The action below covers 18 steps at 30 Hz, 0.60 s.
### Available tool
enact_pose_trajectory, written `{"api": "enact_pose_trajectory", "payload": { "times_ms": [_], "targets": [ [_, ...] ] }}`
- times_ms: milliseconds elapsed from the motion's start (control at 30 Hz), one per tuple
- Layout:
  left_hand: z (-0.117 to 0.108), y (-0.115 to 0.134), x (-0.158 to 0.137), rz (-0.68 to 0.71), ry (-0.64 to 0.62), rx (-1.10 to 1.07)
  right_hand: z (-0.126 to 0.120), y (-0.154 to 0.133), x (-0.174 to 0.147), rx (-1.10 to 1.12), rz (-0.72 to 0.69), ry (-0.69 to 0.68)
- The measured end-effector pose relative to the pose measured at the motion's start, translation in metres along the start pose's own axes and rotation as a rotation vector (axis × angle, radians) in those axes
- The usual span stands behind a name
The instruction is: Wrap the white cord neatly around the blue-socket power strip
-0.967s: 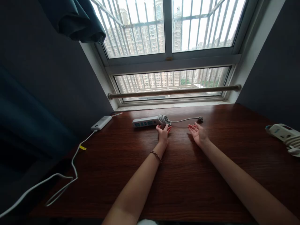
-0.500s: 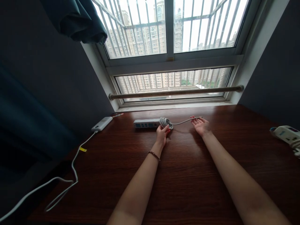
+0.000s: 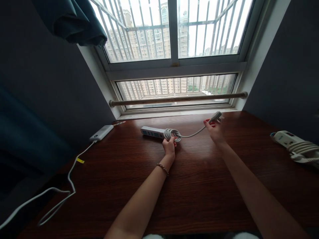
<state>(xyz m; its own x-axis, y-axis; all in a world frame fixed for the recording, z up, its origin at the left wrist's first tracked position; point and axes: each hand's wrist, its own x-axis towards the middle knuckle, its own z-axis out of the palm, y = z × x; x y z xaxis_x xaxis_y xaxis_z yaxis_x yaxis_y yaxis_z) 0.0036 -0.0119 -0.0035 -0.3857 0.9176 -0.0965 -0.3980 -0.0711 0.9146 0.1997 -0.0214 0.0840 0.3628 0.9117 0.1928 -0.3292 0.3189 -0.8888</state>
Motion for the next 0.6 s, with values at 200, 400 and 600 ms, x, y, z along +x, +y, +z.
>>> {"api": "enact_pose_trajectory", "payload": {
  "times_ms": [200, 400, 600],
  "targets": [
    [0.006, 0.009, -0.014, -0.073, -0.03, -0.132, -0.01, -0.018, -0.033, -0.097, -0.139, -0.061],
    [0.012, 0.009, -0.025, -0.155, -0.068, -0.236, 0.014, 0.0, -0.053, 0.195, -0.117, -0.05],
    [0.013, 0.008, -0.028, -0.173, -0.066, -0.295, 0.032, 0.014, -0.062, -0.215, -0.378, -0.165]
  ]
}}
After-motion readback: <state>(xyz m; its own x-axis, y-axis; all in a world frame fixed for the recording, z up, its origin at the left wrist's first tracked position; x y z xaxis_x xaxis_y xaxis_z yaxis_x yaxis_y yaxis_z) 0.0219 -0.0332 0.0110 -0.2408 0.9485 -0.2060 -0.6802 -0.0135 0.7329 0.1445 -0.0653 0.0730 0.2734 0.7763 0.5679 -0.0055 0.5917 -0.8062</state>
